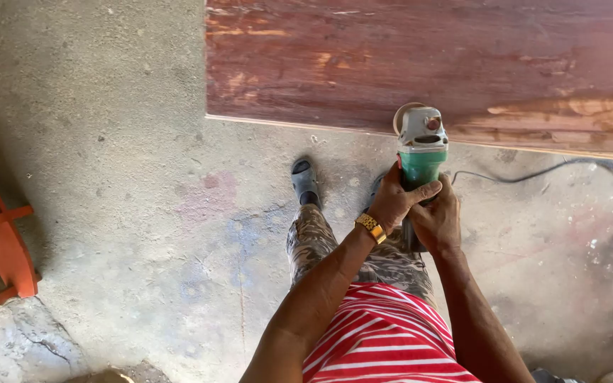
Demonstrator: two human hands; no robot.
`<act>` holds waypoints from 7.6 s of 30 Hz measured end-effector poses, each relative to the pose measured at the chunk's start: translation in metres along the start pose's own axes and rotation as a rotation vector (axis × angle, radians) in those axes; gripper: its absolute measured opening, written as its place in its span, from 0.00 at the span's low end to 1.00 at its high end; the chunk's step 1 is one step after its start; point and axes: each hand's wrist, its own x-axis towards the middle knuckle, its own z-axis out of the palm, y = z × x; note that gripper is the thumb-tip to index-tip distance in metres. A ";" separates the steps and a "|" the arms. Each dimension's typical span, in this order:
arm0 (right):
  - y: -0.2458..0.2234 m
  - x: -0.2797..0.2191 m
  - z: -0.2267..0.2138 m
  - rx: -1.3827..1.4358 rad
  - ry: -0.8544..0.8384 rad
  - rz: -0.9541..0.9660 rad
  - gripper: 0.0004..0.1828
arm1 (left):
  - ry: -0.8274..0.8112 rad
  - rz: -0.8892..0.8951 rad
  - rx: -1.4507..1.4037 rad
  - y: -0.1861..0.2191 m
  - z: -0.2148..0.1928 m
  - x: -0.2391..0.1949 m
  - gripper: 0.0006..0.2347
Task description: Sanding a large wooden surface using a handheld power grinder.
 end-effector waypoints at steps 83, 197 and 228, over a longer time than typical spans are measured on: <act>-0.016 0.002 0.014 0.069 -0.040 0.068 0.19 | 0.026 -0.013 -0.021 0.017 -0.013 0.000 0.25; -0.020 0.023 -0.013 0.008 0.034 0.131 0.20 | -0.027 -0.079 -0.088 0.020 0.013 0.028 0.23; -0.001 0.036 -0.023 0.014 0.051 0.116 0.19 | -0.015 -0.080 0.076 0.014 0.028 0.048 0.26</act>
